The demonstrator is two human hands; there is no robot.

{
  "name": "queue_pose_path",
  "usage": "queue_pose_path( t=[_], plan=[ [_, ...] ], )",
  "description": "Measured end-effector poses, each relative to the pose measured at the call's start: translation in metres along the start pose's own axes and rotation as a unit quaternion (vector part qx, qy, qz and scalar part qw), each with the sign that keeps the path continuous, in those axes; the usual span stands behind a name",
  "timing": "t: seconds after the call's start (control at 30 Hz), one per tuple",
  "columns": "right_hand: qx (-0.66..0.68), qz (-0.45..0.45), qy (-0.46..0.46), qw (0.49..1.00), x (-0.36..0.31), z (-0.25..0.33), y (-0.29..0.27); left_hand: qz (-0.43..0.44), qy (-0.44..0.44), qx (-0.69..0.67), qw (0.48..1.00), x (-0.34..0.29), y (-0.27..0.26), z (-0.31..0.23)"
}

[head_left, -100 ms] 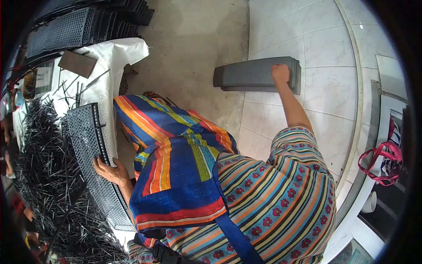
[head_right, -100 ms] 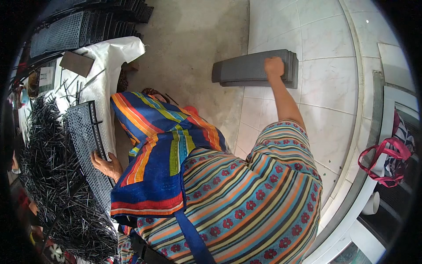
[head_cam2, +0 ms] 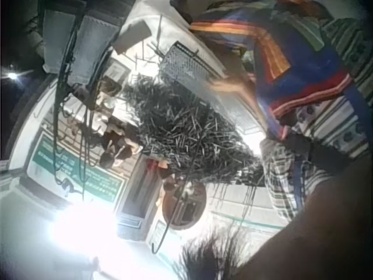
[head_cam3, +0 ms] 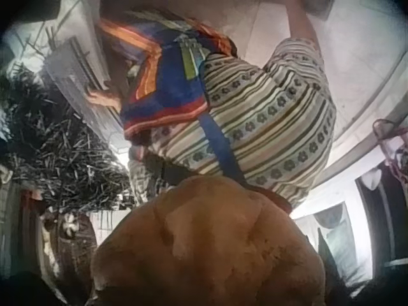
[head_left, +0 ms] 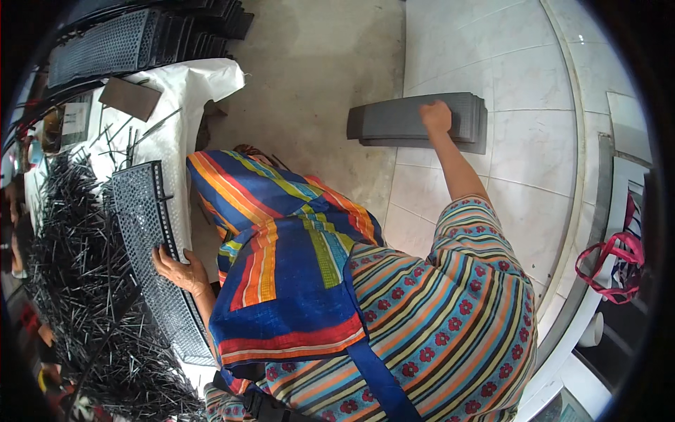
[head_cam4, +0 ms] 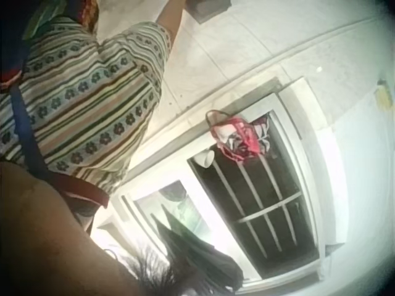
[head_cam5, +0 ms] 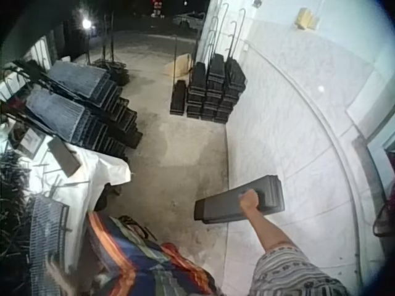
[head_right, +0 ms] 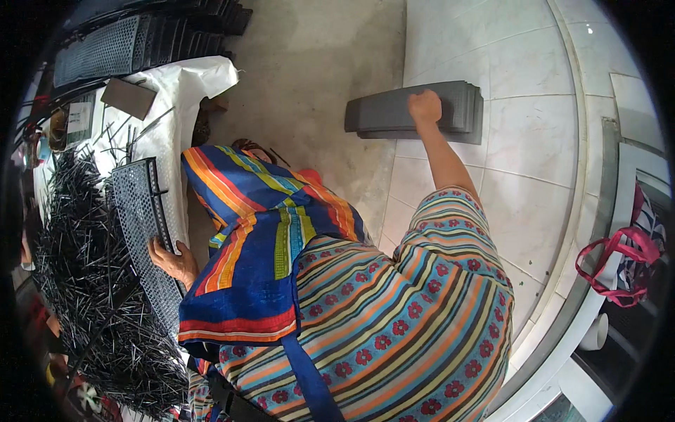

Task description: The person puts on eyeglasses, gathers a bundle of plastic ties from a pile on the table, and inserts the ties into the holes of a perforated plastic grid by hand.

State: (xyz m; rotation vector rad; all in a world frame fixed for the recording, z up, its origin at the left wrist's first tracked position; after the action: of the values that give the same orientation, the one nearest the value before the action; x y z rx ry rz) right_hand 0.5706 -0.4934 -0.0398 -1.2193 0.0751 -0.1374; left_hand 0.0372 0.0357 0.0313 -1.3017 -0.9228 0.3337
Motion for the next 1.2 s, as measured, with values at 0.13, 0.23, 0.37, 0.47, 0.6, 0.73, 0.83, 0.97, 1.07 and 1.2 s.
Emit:
queue_pose_path(
  t=[0.13,0.23,0.37,0.47,0.6,0.73,0.83,0.97,1.07,1.2],
  plan=[
    [-0.051,-0.102,0.025,0.993,-0.005,0.013,-0.028,0.006,0.002,-0.011,1.0,-0.007,-0.006,0.004],
    [-0.106,-0.16,0.056,0.98,0.016,-0.014,-0.065,0.0,0.001,0.01,1.0,-0.008,-0.008,0.0],
    [-0.086,-0.117,0.084,0.986,0.036,-0.035,-0.075,-0.003,-0.009,0.009,1.0,-0.005,-0.005,0.001],
    [-0.061,-0.076,0.103,0.99,0.043,-0.03,-0.075,-0.01,0.0,0.017,1.0,-0.006,-0.006,0.005],
    [-0.036,-0.086,0.135,0.986,0.063,-0.051,-0.08,-0.002,-0.007,0.008,1.0,-0.007,-0.002,0.001],
    [0.041,-0.082,0.187,0.978,0.072,-0.052,-0.078,-0.006,-0.008,0.021,1.0,-0.008,-0.006,0.003],
    [0.088,-0.105,0.162,0.977,0.093,-0.068,-0.07,-0.003,-0.014,0.02,1.0,-0.005,-0.007,0.002],
    [0.23,0.067,0.121,0.963,0.12,-0.072,-0.035,-0.006,-0.006,-0.001,1.0,-0.001,0.004,-0.004],
    [0.336,0.203,0.16,0.905,0.066,0.002,0.019,-0.013,0.002,0.017,1.0,-0.006,-0.004,0.009],
    [0.258,0.249,0.096,0.929,0.037,0.074,0.032,-0.019,-0.016,-0.009,1.0,-0.002,-0.015,0.008]
  ],
)
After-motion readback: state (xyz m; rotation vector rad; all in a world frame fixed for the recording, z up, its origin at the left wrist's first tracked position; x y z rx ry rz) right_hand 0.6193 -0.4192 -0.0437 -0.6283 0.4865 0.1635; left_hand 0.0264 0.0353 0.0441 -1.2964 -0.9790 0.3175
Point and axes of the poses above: each hand's wrist, its own x-axis towards the middle knuckle, its own y-axis out of the palm, z = x × y, the point moved 6 cm from there along x, towards the middle knuckle, and after that the axes turned 10 degrees about x, right-handed, at the moved point
